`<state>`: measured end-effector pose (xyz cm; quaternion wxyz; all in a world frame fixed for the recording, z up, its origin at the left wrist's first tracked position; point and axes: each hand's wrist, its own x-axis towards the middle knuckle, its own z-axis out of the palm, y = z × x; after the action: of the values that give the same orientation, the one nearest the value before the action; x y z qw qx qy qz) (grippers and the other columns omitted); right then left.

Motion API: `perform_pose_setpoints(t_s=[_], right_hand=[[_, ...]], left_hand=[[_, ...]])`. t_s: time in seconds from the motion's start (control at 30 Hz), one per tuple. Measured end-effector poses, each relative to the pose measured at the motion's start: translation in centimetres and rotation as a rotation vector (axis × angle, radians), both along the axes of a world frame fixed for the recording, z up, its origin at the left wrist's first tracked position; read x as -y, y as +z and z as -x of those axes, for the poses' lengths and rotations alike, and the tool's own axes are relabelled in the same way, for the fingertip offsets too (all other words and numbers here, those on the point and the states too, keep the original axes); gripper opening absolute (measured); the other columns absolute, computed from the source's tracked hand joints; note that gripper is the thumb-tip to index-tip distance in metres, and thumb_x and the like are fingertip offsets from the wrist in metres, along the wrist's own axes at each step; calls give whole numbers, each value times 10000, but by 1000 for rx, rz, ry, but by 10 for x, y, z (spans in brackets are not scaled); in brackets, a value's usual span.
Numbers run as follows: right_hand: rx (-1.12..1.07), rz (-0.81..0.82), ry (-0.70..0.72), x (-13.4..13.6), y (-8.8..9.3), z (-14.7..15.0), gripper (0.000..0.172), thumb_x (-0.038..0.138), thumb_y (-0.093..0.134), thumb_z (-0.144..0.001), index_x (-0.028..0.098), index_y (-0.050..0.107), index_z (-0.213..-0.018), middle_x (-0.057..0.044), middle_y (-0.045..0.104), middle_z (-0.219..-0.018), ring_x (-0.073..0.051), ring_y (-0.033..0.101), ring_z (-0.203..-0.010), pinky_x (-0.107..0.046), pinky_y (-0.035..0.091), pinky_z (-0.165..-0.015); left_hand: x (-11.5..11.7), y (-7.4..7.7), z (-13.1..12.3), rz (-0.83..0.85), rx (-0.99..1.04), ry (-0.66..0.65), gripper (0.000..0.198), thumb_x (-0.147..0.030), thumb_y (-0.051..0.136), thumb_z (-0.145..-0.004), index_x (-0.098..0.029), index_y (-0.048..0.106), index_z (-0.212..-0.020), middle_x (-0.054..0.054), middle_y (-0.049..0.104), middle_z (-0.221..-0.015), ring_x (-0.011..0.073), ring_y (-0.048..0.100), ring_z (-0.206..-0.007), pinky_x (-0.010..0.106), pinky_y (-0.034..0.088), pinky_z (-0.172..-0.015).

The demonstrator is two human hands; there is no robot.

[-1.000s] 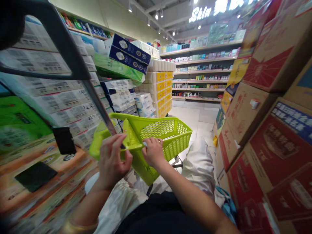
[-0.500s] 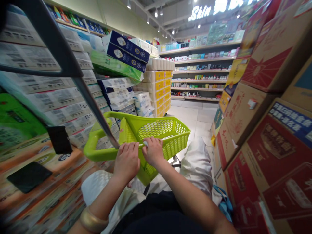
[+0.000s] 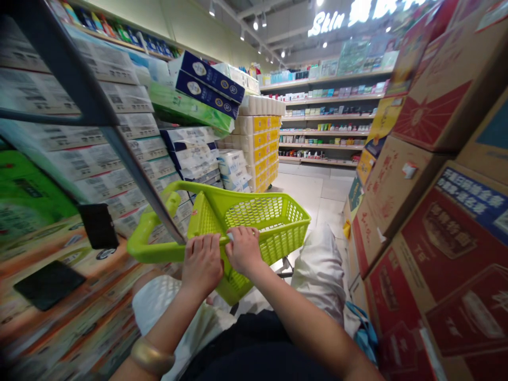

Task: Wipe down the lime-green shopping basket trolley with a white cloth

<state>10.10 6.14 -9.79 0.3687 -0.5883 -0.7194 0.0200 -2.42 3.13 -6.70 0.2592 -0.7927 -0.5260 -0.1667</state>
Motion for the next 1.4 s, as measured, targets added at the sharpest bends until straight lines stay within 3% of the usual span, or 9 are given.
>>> perform_pose_setpoints(t_s=[0.2, 0.33, 0.43, 0.6, 0.7, 0.9, 1.07, 1.2, 1.4], right_hand=[[46, -13, 94, -2, 0, 7, 318, 174, 498, -826, 224, 561, -1133, -48, 624, -1093, -204, 510, -1029, -370, 243, -993], [37, 33, -36, -3, -8, -12, 327, 153, 499, -807, 218, 561, -1122, -58, 622, -1092, -216, 507, -1037, -388, 241, -992], [60, 64, -83, -1, -5, -9, 343, 161, 515, -805, 197, 557, -1143, -82, 612, -1106, -235, 499, -1046, -392, 260, -971], [102, 18, 25, 0, 6, 18, 285, 178, 451, -887, 210, 557, -1150, -86, 610, -1112, -225, 499, -1036, -368, 278, -949], [87, 2, 59, -1, 3, 12, 305, 165, 468, -863, 216, 550, -1152, -68, 614, -1116, -213, 505, -1035, -364, 265, -965], [56, 51, -88, -2, -6, -11, 325, 140, 495, -798, 208, 570, -1106, -72, 621, -1075, -226, 511, -1013, -383, 259, -951], [61, 23, 24, 1, 5, 12, 328, 132, 491, -798, 215, 571, -1105, -67, 616, -1081, -221, 506, -1024, -359, 269, -938], [42, 5, 65, 1, -1, 8, 335, 134, 490, -797, 229, 554, -1112, -47, 616, -1094, -205, 513, -1027, -363, 243, -976], [37, 40, -56, 1, -4, -2, 314, 143, 504, -791, 222, 565, -1089, -62, 624, -1082, -227, 520, -1025, -391, 234, -976]], left_hand=[[-4, 2, 6, 14, -7, -7, 344, -164, 452, -837, -96, 576, -1152, 146, 595, -1028, 302, 489, -1030, 436, 336, -984], [-4, 3, 6, 40, 6, 0, 401, -173, 490, -795, -107, 557, -1185, 146, 582, -1065, 302, 475, -1064, 445, 326, -1002], [-3, 3, 3, 47, 7, 20, 388, -190, 494, -801, -101, 561, -1172, 148, 579, -1067, 306, 473, -1065, 448, 320, -1004], [-4, 2, 3, 29, -3, 20, 338, -185, 459, -834, -136, 566, -1151, 141, 590, -1041, 300, 488, -1044, 449, 334, -984], [-4, 1, 5, 20, -10, 5, 348, -181, 456, -835, -120, 565, -1160, 144, 592, -1047, 300, 491, -1045, 442, 336, -990], [-3, 1, 5, 23, 5, -2, 411, -186, 496, -799, -105, 550, -1199, 148, 584, -1088, 306, 479, -1071, 451, 327, -1014], [-3, 3, 3, 23, 16, 10, 314, -192, 450, -857, -100, 586, -1125, 145, 592, -1035, 306, 487, -1033, 445, 337, -991], [-3, 1, 5, 14, 24, -16, 341, -176, 471, -833, -104, 580, -1148, 146, 595, -1047, 301, 486, -1040, 440, 333, -999], [-2, 1, 4, 18, 49, -19, 379, -169, 498, -799, -97, 579, -1163, 157, 594, -1058, 305, 489, -1053, 441, 324, -1008]])
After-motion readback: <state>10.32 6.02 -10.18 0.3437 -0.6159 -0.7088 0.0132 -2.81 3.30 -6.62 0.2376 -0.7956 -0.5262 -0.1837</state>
